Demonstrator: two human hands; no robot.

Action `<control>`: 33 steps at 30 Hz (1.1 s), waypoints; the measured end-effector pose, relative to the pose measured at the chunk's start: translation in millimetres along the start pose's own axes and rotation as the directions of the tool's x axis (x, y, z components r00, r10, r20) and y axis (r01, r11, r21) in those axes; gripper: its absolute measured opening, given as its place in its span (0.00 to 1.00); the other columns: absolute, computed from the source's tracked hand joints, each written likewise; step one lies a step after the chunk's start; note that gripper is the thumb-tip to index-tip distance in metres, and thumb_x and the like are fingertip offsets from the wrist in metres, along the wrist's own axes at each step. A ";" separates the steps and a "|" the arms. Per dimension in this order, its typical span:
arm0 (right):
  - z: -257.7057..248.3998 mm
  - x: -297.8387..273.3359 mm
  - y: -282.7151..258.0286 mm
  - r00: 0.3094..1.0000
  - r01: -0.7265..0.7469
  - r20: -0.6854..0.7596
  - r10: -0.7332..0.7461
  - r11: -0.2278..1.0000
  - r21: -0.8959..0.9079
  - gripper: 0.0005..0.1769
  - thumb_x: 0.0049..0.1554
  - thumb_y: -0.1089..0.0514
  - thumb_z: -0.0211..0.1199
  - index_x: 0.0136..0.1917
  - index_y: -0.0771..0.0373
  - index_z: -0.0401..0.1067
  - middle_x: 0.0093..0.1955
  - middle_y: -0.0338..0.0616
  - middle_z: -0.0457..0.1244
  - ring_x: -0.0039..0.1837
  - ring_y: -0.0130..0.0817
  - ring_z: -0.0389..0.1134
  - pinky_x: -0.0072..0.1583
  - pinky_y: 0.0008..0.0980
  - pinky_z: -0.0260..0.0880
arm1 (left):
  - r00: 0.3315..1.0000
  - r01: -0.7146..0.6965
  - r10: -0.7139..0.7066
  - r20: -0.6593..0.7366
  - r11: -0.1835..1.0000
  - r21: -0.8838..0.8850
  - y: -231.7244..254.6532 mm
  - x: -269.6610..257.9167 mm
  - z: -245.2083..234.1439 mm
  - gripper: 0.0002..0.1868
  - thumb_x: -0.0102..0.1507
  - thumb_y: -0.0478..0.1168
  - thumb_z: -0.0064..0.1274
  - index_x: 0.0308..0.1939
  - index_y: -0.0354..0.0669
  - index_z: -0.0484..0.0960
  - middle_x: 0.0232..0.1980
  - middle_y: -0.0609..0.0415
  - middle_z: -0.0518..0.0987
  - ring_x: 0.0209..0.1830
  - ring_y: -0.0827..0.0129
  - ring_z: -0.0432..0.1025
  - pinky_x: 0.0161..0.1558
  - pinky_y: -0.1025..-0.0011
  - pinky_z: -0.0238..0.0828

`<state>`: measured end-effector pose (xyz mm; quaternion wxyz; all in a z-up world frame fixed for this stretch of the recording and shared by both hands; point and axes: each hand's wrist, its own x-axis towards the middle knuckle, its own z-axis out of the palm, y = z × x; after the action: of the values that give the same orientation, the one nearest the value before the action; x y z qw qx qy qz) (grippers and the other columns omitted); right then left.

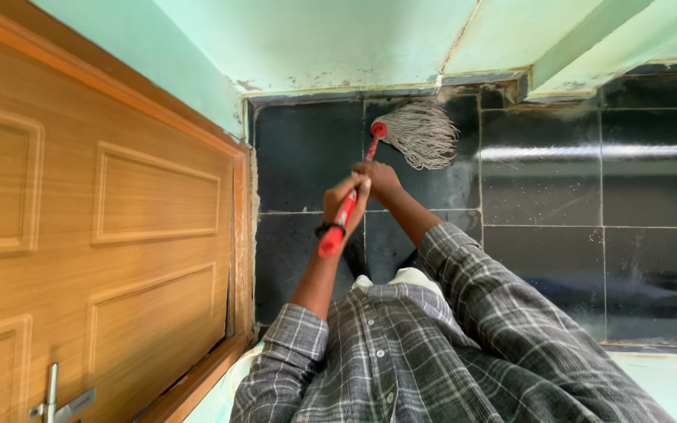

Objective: The person mops a dark tiled floor corridor with a standard wet string mop, then rinses and wrings out the mop head inside a plastic bucket filled with water.

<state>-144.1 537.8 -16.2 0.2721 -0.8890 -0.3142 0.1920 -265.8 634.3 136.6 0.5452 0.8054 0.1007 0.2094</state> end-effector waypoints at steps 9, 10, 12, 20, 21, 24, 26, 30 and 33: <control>-55.1 45.4 47.3 0.948 0.199 -0.286 -0.137 0.959 0.200 0.10 0.54 0.57 0.64 0.48 0.61 0.76 0.42 0.51 0.69 0.46 0.52 0.72 0.45 0.43 0.71 | 0.970 -0.106 0.102 0.221 0.994 0.009 12.9 50.6 -13.4 0.32 0.64 0.48 0.63 0.68 0.38 0.73 0.65 0.42 0.79 0.64 0.52 0.76 0.59 0.61 0.75; -59.1 47.1 50.8 0.966 0.126 -0.248 -0.067 0.965 0.230 0.07 0.56 0.58 0.63 0.46 0.62 0.74 0.40 0.51 0.68 0.44 0.50 0.71 0.45 0.43 0.70 | 0.960 -0.095 0.091 0.265 0.996 0.001 13.1 54.7 -6.9 0.33 0.64 0.48 0.62 0.69 0.38 0.71 0.65 0.42 0.79 0.64 0.51 0.75 0.58 0.59 0.74; -64.1 49.8 53.7 0.983 -0.022 -0.167 0.071 0.960 0.280 0.07 0.61 0.59 0.61 0.42 0.64 0.71 0.36 0.50 0.65 0.41 0.47 0.70 0.45 0.43 0.69 | 0.942 -0.156 0.142 0.305 0.987 0.024 12.5 61.5 11.1 0.29 0.66 0.48 0.60 0.65 0.37 0.72 0.62 0.38 0.78 0.60 0.44 0.75 0.55 0.55 0.75; -137.5 14.7 46.2 0.984 0.150 -0.154 -0.089 0.881 0.449 0.26 0.49 0.62 0.69 0.60 0.59 0.64 0.58 0.50 0.65 0.51 0.43 0.71 0.52 0.40 0.74 | 0.982 -0.159 0.144 0.120 0.979 0.126 26.7 86.9 59.2 0.17 0.71 0.47 0.50 0.54 0.36 0.75 0.37 0.39 0.81 0.38 0.39 0.76 0.35 0.52 0.71; -148.5 10.1 45.8 0.997 0.055 -0.068 -0.021 0.831 0.553 0.35 0.47 0.60 0.71 0.66 0.56 0.62 0.63 0.48 0.65 0.52 0.42 0.73 0.53 0.38 0.74 | 0.980 -0.197 0.189 0.065 0.969 0.148 35.2 91.9 61.0 0.14 0.71 0.47 0.51 0.50 0.38 0.77 0.36 0.40 0.81 0.36 0.42 0.77 0.34 0.54 0.72; -158.3 -0.1 67.2 0.990 -0.125 0.086 0.110 0.974 0.191 0.45 0.47 0.58 0.74 0.73 0.57 0.57 0.61 0.58 0.66 0.54 0.51 0.73 0.58 0.45 0.71 | 0.978 -0.209 0.210 0.005 0.968 0.139 80.4 106.9 69.6 0.14 0.70 0.48 0.51 0.50 0.43 0.81 0.31 0.47 0.83 0.27 0.56 0.80 0.29 0.62 0.75; -154.7 14.0 89.8 0.995 -0.068 -0.065 0.080 0.982 0.176 0.30 0.50 0.60 0.70 0.66 0.60 0.69 0.57 0.59 0.69 0.57 0.52 0.72 0.58 0.48 0.71 | 0.963 -0.255 0.265 -0.042 0.954 0.160 118.8 118.2 77.5 0.16 0.68 0.49 0.53 0.53 0.45 0.83 0.29 0.49 0.84 0.25 0.61 0.80 0.27 0.65 0.75; -178.8 23.3 110.2 0.962 0.194 -0.197 -0.187 0.981 0.020 0.15 0.61 0.59 0.65 0.61 0.63 0.74 0.49 0.61 0.71 0.52 0.57 0.73 0.53 0.51 0.74 | 0.950 -0.231 0.248 -0.187 0.967 0.110 170.4 132.0 92.0 0.19 0.67 0.49 0.59 0.58 0.45 0.83 0.36 0.47 0.86 0.32 0.64 0.83 0.32 0.67 0.78; -221.3 14.3 80.2 0.922 0.256 -0.318 -0.221 0.964 0.075 0.16 0.58 0.60 0.65 0.56 0.70 0.68 0.36 0.60 0.68 0.41 0.55 0.72 0.43 0.48 0.72 | 0.919 -0.370 0.334 -0.207 0.914 -0.166 166.1 160.3 94.3 0.21 0.71 0.46 0.58 0.65 0.42 0.78 0.56 0.42 0.82 0.51 0.59 0.82 0.52 0.66 0.80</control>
<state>16.1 414.5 105.1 0.3898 -0.8458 -0.3625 0.0350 -91.7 554.0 296.0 0.5664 0.7294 -0.0210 0.3831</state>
